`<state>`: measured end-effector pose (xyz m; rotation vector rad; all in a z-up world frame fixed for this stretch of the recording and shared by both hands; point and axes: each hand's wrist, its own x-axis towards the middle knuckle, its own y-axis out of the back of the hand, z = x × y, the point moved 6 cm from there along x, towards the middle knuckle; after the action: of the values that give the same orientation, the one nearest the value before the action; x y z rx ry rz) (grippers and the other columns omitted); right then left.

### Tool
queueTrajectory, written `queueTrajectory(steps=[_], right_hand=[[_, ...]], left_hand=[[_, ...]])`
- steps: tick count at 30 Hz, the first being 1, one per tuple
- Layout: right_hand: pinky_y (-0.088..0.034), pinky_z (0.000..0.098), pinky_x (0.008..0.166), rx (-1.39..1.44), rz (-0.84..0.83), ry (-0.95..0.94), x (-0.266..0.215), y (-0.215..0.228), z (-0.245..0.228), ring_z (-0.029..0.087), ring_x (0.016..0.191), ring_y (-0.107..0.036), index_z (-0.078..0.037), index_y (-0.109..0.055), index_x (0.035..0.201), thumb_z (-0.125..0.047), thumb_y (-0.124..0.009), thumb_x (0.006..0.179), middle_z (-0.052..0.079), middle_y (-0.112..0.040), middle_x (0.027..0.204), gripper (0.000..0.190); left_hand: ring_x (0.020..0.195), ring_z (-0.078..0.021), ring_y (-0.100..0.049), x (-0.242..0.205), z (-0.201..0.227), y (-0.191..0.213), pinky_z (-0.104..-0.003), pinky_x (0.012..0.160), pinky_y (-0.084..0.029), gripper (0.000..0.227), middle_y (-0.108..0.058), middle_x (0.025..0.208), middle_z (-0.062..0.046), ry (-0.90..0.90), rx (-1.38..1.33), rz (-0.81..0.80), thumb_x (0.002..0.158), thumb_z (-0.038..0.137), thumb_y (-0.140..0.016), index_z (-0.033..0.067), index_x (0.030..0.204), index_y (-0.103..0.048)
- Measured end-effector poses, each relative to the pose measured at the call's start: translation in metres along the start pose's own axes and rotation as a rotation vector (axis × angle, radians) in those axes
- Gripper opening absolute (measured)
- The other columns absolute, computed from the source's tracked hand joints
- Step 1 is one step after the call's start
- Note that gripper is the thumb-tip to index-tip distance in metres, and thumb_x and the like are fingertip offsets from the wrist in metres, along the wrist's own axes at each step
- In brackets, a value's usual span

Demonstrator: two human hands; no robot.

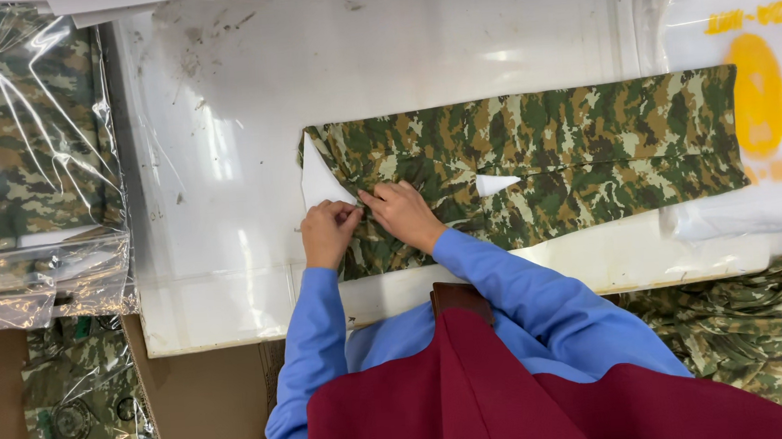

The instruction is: The person folds camouflage-patterned garments and places them into plastic bags, sealing each bag after insertion.

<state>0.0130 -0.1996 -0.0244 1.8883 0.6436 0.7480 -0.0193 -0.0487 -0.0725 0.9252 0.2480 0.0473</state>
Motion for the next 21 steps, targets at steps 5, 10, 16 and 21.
queueTrajectory(steps=[5, 10, 16, 21], right_hand=[[-0.047, 0.0317, 0.070, 0.303, -0.020, -0.011, -0.003, 0.005, -0.004, 0.022, 0.070, -0.057, -0.007, -0.073, 0.103, -0.008, -0.055, 0.104, 0.000, -0.048, 0.083, 0.018], [-0.044, 0.0366, 0.075, 0.447, -0.098, -0.052, -0.008, -0.007, -0.006, 0.026, 0.079, -0.062, -0.010, -0.072, 0.097, -0.015, -0.056, 0.101, 0.003, -0.056, 0.086, 0.017], [-0.044, 0.0380, 0.072, 0.118, -0.029, 0.095, -0.009, -0.009, -0.026, 0.025, 0.078, -0.063, -0.008, -0.071, 0.114, -0.018, -0.063, 0.094, 0.005, -0.058, 0.092, 0.024], [-0.042, 0.0370, 0.064, 0.122, -0.132, 0.062, -0.015, -0.019, -0.026, 0.028, 0.075, -0.061, -0.008, -0.071, 0.103, -0.012, -0.061, 0.095, 0.008, -0.058, 0.094, 0.014]], left_hand=[[0.078, -0.0285, -0.066, 0.002, -0.013, -0.003, -0.044, 0.074, -0.054, 0.014, -0.064, 0.074, -0.006, 0.201, -0.260, 0.159, 0.089, 0.031, -0.077, 0.0176, 0.085, -0.077], [0.082, -0.0279, -0.069, 0.004, -0.020, -0.004, -0.044, 0.077, -0.055, 0.013, -0.067, 0.077, -0.008, 0.288, -0.310, 0.176, 0.090, 0.025, -0.072, 0.0138, 0.091, -0.079], [0.102, -0.0353, -0.071, 0.011, -0.028, -0.009, -0.049, 0.087, -0.056, 0.035, -0.076, 0.101, -0.016, 0.345, -0.375, -0.040, 0.098, 0.032, -0.061, 0.0051, 0.115, -0.077], [0.082, -0.0343, -0.071, 0.004, -0.021, -0.011, -0.048, 0.074, -0.055, 0.030, -0.070, 0.078, -0.015, 0.308, -0.292, 0.193, 0.085, 0.031, -0.079, 0.0018, 0.092, -0.077]])
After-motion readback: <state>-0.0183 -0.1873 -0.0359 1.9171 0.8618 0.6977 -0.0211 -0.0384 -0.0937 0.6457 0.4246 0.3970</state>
